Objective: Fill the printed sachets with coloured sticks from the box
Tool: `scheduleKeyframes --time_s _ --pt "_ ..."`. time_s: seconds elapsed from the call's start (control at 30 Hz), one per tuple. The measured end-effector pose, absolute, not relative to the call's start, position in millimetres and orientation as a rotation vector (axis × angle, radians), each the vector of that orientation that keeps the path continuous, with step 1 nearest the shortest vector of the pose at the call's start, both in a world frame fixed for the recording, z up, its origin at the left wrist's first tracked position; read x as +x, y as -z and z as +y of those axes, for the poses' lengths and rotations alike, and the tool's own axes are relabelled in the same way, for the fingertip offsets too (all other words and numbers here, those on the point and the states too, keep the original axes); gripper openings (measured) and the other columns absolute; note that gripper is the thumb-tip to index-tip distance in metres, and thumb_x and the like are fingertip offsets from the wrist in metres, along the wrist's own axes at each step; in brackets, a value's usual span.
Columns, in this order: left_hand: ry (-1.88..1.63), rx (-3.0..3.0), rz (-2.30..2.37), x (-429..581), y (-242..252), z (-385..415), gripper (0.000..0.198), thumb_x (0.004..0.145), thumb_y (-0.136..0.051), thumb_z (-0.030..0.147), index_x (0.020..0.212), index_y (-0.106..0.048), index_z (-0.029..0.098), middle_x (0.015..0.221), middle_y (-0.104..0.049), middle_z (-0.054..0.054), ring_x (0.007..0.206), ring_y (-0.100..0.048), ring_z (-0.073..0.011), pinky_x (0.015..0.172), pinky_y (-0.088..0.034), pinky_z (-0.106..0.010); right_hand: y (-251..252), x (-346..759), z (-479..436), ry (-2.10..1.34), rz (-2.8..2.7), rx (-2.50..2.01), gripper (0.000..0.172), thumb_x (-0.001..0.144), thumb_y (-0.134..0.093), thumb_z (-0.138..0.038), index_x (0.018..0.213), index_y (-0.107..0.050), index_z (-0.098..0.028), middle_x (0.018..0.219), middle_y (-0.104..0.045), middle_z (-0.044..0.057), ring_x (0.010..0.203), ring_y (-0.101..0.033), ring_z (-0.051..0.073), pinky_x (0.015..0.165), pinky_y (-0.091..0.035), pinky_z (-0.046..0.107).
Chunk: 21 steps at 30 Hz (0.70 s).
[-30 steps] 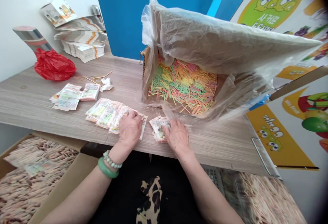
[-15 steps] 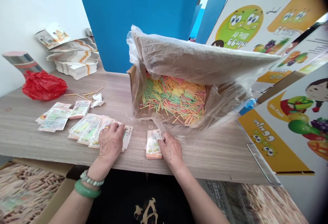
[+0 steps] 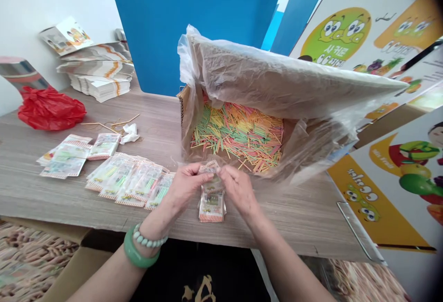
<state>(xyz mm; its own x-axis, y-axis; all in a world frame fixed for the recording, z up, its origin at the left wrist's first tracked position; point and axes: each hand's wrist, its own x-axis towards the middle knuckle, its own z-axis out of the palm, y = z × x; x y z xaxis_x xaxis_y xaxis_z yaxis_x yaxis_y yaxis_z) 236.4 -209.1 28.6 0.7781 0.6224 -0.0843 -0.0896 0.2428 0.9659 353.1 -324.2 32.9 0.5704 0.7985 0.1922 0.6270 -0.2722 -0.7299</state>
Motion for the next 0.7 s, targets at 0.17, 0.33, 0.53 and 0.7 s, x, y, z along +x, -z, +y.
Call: scheduleKeyframes --time_s 0.17,0.33,0.53,0.7 --pt "-0.604 1.029 0.676 238 -23 -195 0.024 0.054 -0.085 0.020 0.062 -0.063 0.016 0.064 -0.067 0.002 0.059 -0.058 -0.0122 0.060 -0.046 -0.025 -33 413 -251 -0.043 -1.044 -2.619 0.040 0.095 -0.047 -0.047 0.105 -0.068 -0.015 0.111 -0.068 0.018 0.108 -0.060 0.032 0.090 -0.043 0.042" --pt "-0.467 0.968 0.626 226 -17 -191 0.027 0.057 -0.084 0.019 0.082 -0.073 0.015 0.079 -0.075 -0.004 0.069 -0.067 -0.0174 0.068 -0.052 -0.030 -14 433 -199 -0.129 -1.001 -2.859 0.051 0.085 -0.064 -0.039 0.124 -0.062 -0.005 0.126 -0.063 0.026 0.121 -0.058 0.036 0.101 -0.041 0.047" --pt "-0.374 0.934 0.597 218 -6 -187 0.030 0.065 -0.083 0.025 0.092 -0.076 0.014 0.089 -0.077 -0.008 0.077 -0.069 -0.0198 0.073 -0.053 -0.030 -16 442 -197 -0.356 -0.949 -2.850 0.033 0.078 -0.065 -0.014 0.111 -0.070 -0.012 0.113 -0.071 0.021 0.111 -0.066 0.034 0.089 -0.050 0.040" --pt "-0.380 0.911 0.616 215 -10 -191 0.023 0.062 -0.084 0.028 0.078 -0.076 0.014 0.076 -0.075 -0.006 0.069 -0.065 -0.0167 0.068 -0.050 -0.027 -13 452 -216 -0.279 -0.929 -2.744 0.041 0.091 -0.050 -0.025 0.129 -0.055 -0.011 0.107 -0.072 0.019 0.101 -0.070 0.030 0.081 -0.051 0.037"
